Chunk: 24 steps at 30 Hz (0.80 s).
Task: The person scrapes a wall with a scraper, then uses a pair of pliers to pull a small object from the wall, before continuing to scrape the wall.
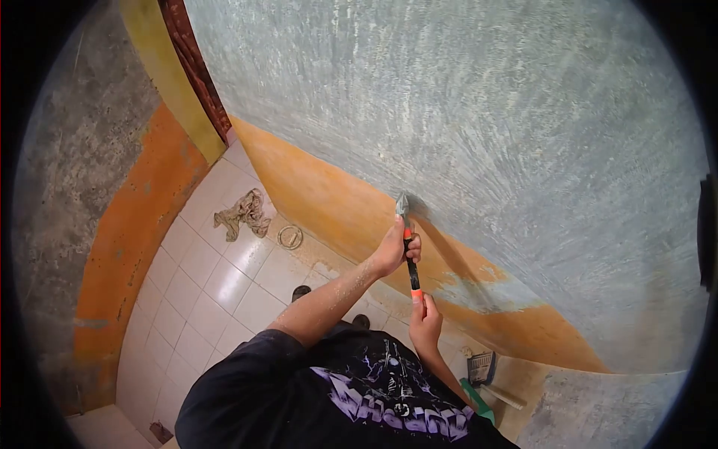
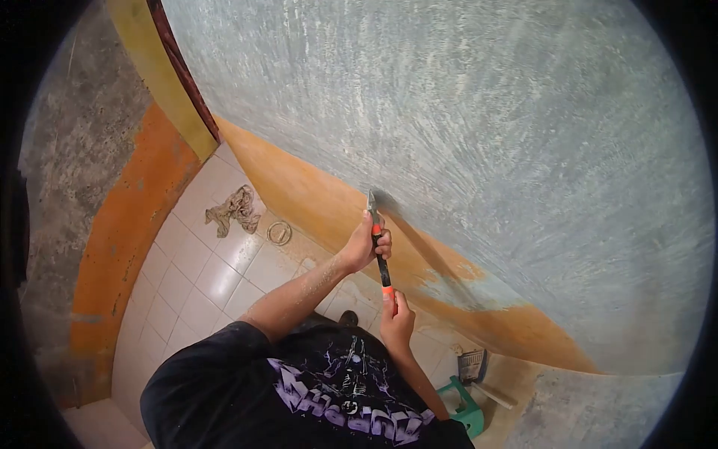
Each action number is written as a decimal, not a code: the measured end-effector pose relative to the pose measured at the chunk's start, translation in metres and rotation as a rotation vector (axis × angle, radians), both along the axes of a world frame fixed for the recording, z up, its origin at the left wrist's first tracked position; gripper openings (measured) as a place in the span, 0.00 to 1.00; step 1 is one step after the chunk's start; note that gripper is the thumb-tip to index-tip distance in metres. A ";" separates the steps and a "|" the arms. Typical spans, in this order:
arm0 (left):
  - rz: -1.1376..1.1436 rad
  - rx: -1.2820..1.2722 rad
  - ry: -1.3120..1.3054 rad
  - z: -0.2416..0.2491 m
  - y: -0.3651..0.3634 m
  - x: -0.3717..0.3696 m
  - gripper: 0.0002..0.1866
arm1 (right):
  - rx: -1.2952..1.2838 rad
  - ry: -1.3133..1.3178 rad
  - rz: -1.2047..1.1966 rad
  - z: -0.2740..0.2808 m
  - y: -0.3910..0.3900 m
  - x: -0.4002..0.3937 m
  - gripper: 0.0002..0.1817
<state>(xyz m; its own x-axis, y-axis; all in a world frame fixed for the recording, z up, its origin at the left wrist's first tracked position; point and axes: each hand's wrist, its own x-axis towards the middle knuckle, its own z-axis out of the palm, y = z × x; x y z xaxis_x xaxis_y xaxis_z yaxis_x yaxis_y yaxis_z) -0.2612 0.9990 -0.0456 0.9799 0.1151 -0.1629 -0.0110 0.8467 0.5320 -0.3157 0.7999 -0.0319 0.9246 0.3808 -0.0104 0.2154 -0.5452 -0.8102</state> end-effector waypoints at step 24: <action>0.104 -0.009 0.043 0.003 0.171 -0.028 0.26 | 0.145 0.251 0.139 -0.014 0.155 0.004 0.16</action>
<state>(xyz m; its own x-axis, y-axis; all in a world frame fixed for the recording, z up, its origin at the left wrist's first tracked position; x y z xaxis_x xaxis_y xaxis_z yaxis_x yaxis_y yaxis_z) -0.2895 1.1705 -0.0421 0.9547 0.2144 -0.2062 -0.0765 0.8468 0.5264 -0.3113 0.9546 -0.0460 0.8392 0.5171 -0.1685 0.0627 -0.3998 -0.9145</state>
